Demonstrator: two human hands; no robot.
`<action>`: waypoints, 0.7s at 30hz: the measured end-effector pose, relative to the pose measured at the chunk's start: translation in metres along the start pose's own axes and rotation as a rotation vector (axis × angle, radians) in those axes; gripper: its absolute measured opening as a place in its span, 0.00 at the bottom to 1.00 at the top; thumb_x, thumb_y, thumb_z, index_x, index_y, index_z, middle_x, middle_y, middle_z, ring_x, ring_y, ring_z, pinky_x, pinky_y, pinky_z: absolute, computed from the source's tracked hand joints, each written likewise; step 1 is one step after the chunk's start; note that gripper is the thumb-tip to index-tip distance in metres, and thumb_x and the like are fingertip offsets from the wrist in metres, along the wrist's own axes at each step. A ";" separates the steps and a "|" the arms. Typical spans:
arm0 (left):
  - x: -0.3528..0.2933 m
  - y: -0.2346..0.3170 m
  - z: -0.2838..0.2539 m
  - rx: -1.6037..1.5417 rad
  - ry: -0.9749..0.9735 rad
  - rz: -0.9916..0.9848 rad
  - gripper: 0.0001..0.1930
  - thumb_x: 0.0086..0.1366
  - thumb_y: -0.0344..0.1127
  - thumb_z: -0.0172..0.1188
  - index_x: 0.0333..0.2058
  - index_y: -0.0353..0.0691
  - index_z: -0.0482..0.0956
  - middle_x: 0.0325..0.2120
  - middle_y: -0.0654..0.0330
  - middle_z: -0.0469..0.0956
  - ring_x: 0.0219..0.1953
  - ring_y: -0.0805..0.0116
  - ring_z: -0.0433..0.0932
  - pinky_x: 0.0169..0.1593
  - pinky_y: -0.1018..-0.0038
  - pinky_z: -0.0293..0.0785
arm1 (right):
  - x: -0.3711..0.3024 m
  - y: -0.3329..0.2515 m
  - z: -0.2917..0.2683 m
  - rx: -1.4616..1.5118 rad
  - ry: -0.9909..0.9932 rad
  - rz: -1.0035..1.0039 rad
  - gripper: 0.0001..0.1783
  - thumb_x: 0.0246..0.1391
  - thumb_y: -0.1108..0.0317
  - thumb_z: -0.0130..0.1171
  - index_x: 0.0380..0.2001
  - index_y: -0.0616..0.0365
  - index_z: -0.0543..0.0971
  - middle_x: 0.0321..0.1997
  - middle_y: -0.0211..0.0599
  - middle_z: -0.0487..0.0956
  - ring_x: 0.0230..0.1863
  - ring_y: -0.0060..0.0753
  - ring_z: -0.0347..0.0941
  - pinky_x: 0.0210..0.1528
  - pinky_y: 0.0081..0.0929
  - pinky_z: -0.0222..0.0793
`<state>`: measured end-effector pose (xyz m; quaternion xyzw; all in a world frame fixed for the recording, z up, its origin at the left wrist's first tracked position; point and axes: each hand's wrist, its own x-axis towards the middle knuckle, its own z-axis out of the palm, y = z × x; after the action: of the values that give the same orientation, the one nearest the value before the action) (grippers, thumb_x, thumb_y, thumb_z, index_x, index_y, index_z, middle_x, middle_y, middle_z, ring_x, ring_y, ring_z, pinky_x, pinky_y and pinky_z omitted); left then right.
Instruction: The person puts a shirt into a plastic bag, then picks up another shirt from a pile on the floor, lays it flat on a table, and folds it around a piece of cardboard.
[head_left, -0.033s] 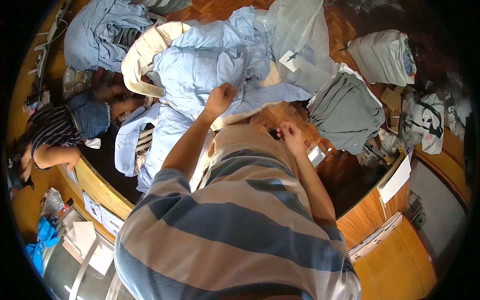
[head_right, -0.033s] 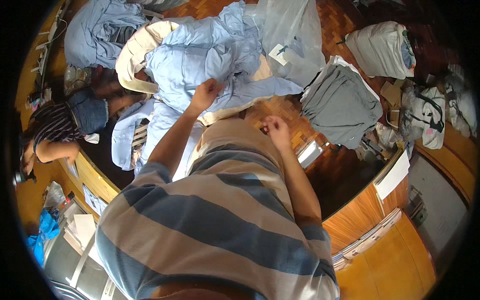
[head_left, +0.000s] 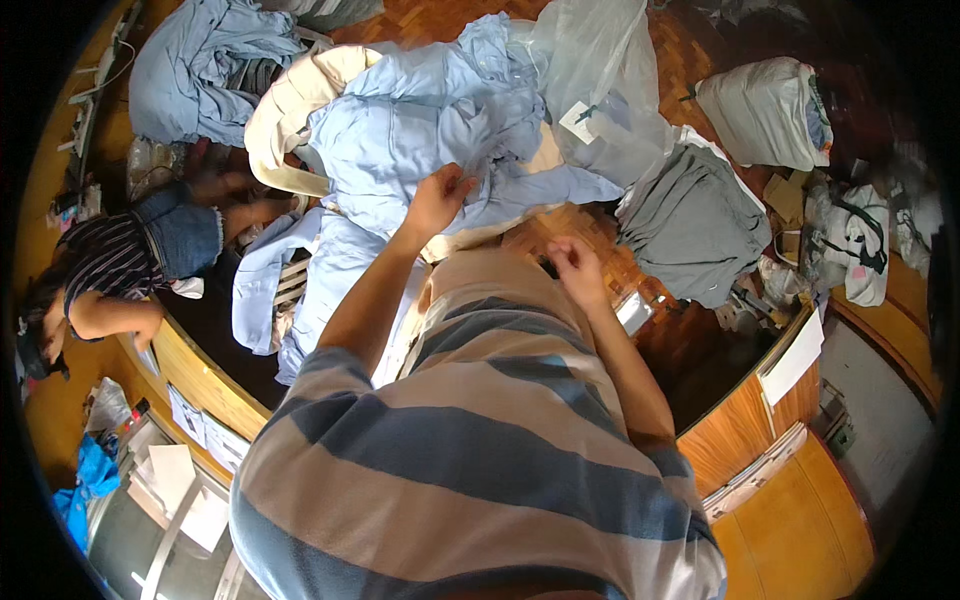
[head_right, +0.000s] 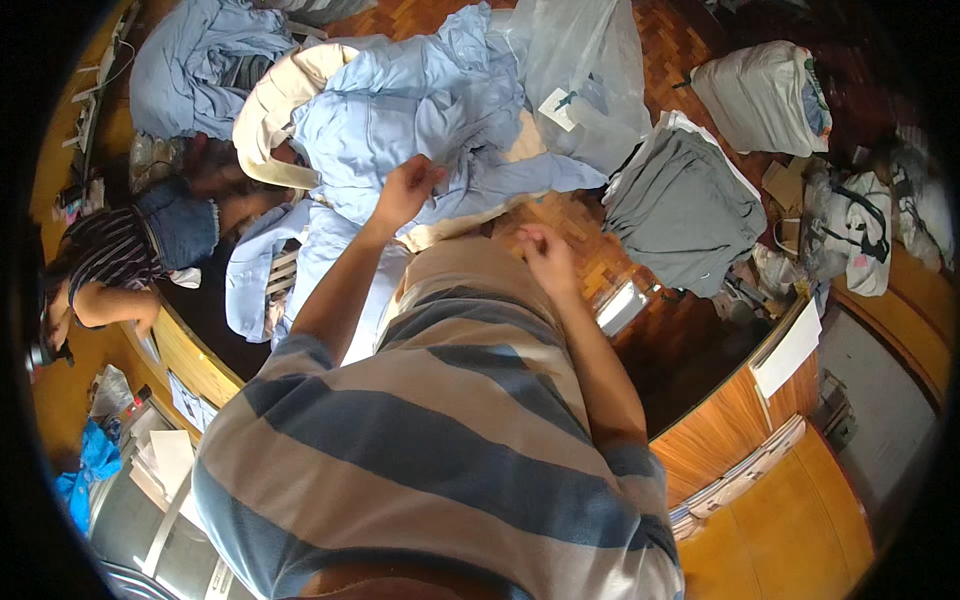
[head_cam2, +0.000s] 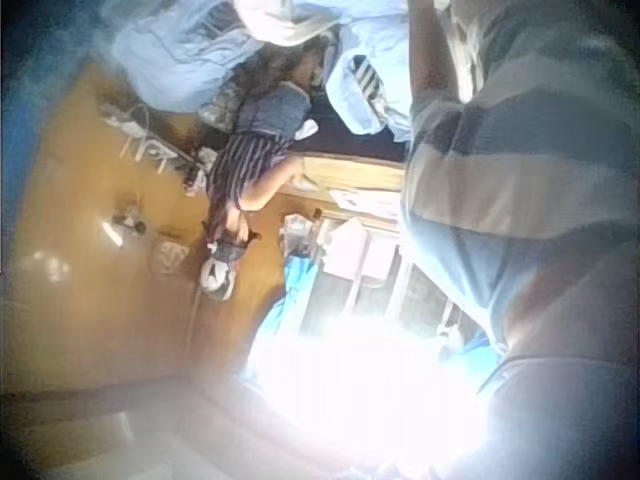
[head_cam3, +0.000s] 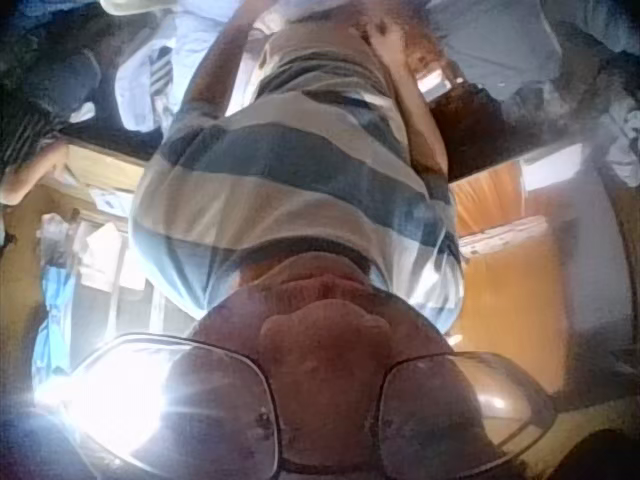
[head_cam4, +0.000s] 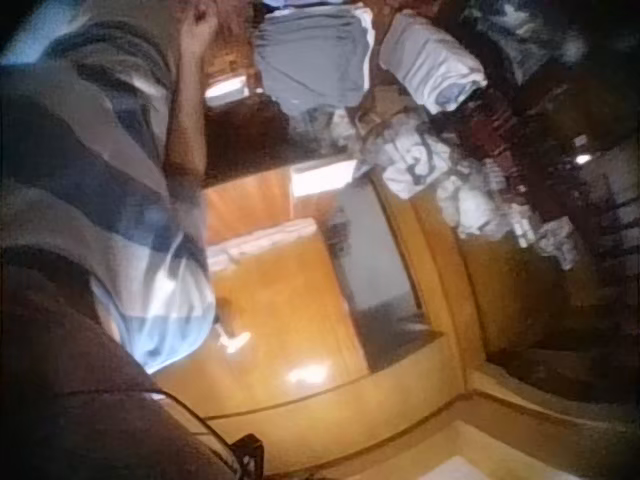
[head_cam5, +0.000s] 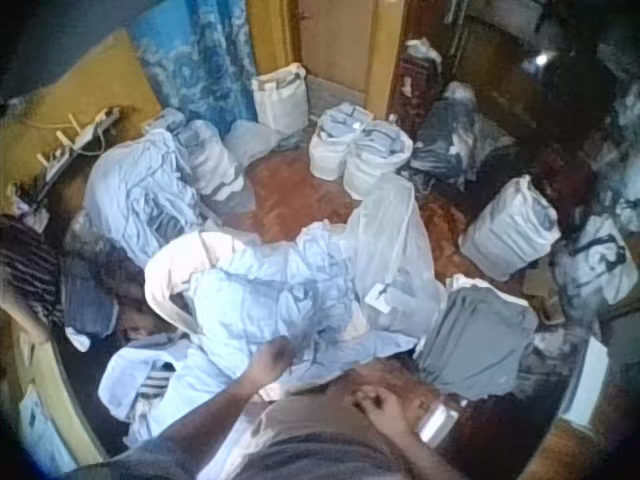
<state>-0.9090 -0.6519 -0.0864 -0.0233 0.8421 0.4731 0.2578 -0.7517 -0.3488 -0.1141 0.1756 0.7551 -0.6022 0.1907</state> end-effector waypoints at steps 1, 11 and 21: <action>-0.017 0.026 -0.021 0.012 -0.010 0.022 0.12 0.69 0.38 0.68 0.38 0.33 0.79 0.30 0.55 0.83 0.36 0.68 0.84 0.38 0.72 0.77 | 0.004 -0.049 0.017 -0.093 0.000 -0.168 0.22 0.60 0.66 0.68 0.56 0.60 0.78 0.49 0.38 0.83 0.48 0.39 0.81 0.49 0.30 0.77; -0.095 0.164 -0.135 -0.274 0.091 0.483 0.08 0.74 0.28 0.61 0.49 0.39 0.76 0.34 0.70 0.71 0.35 0.82 0.67 0.40 0.82 0.65 | 0.070 -0.258 0.025 -0.371 -0.345 -0.671 0.18 0.54 0.68 0.68 0.47 0.62 0.82 0.40 0.51 0.85 0.42 0.51 0.83 0.46 0.41 0.77; -0.043 0.070 -0.226 0.247 0.564 0.422 0.14 0.61 0.23 0.59 0.46 0.35 0.84 0.43 0.49 0.85 0.46 0.54 0.86 0.50 0.67 0.79 | 0.017 -0.407 -0.054 -0.584 0.041 -1.239 0.13 0.56 0.71 0.65 0.45 0.56 0.84 0.39 0.44 0.85 0.39 0.51 0.83 0.40 0.36 0.79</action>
<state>-0.9848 -0.8046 0.0825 0.0527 0.9171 0.3856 -0.0866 -0.9721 -0.3818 0.2307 -0.3361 0.8512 -0.3683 -0.1640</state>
